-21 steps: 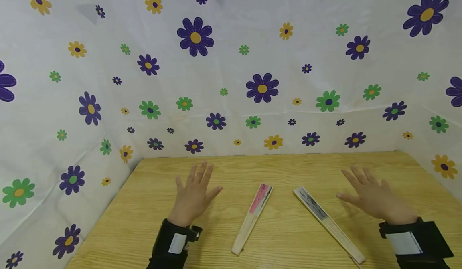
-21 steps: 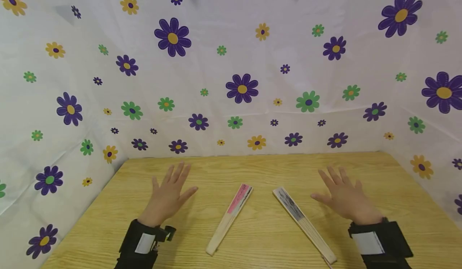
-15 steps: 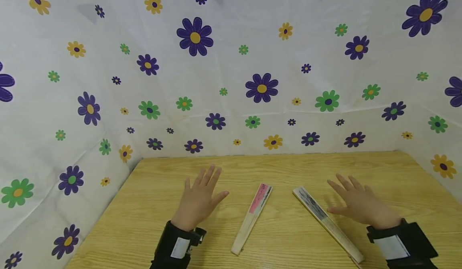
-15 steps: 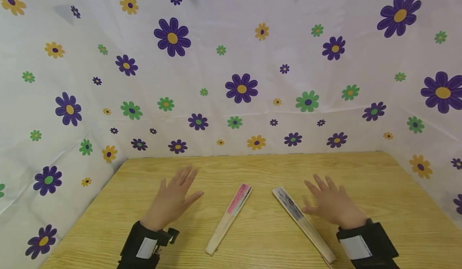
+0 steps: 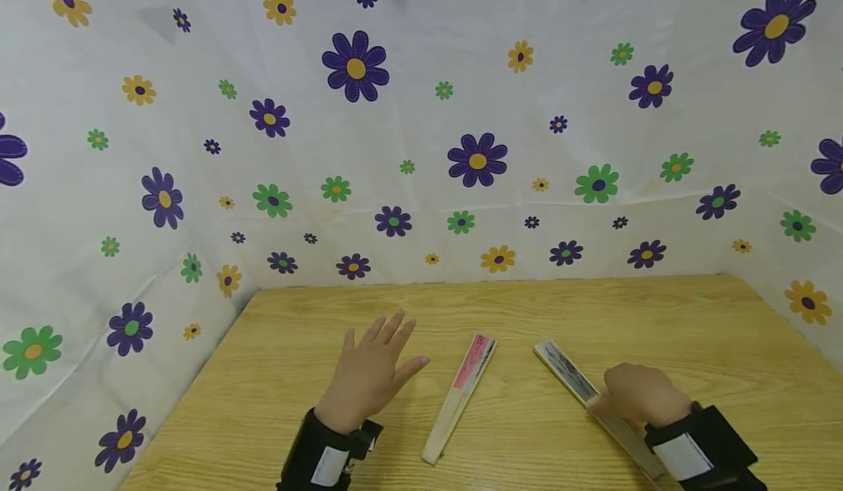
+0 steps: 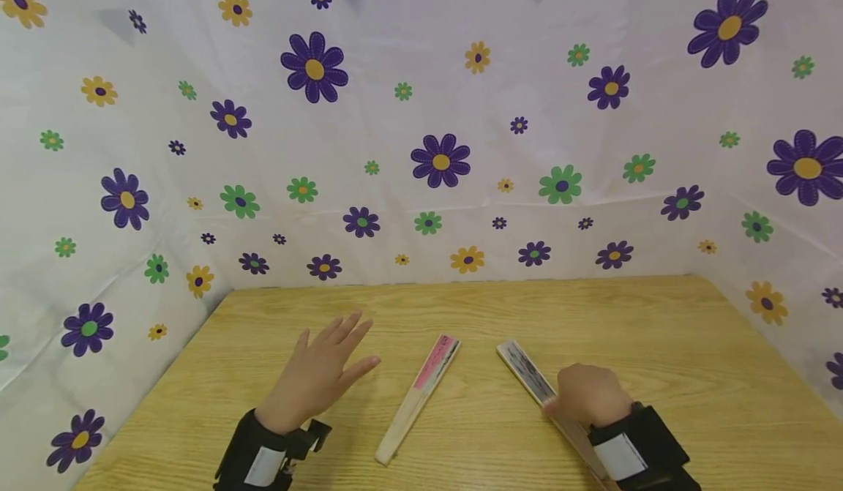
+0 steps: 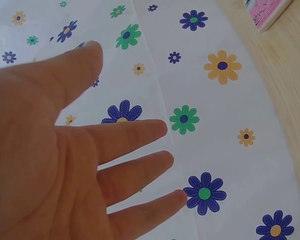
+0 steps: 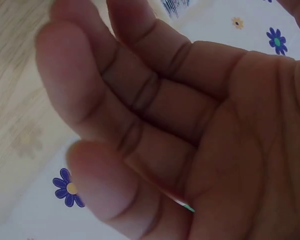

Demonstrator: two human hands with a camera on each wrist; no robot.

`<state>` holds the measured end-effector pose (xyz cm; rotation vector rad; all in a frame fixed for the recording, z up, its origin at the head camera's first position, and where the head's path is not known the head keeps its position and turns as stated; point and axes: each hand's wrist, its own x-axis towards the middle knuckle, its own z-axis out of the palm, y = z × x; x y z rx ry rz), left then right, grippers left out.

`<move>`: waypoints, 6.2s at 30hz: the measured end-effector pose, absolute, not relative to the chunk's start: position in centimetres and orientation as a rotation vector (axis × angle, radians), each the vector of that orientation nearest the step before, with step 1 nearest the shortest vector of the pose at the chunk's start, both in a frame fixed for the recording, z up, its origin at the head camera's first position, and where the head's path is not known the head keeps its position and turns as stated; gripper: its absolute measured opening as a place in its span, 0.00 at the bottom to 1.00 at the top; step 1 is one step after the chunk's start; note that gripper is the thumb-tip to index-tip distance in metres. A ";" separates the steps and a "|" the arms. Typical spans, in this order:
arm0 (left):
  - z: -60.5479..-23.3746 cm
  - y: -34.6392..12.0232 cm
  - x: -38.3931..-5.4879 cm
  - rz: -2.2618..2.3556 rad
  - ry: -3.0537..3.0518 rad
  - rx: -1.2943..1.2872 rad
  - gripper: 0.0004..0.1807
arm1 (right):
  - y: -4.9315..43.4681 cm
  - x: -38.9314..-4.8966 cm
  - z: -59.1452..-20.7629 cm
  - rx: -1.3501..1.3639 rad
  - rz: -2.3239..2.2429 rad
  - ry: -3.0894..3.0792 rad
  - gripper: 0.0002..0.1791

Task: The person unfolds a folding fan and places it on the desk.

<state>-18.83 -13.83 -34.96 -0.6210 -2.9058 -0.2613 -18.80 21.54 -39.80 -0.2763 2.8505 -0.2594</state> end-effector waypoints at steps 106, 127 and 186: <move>-40.2 -5.2 -16.2 -2.108 -2.667 -0.734 0.15 | 12.7 -14.5 -38.7 -0.493 -1.209 2.989 0.17; -40.3 -5.2 -16.6 -2.117 -2.686 -0.678 0.16 | 12.9 -14.9 -38.6 -0.392 -1.164 3.077 0.16; -40.5 -5.3 -17.0 -2.347 -2.516 -0.373 0.13 | 15.2 -16.4 -38.0 -0.209 -1.178 3.129 0.14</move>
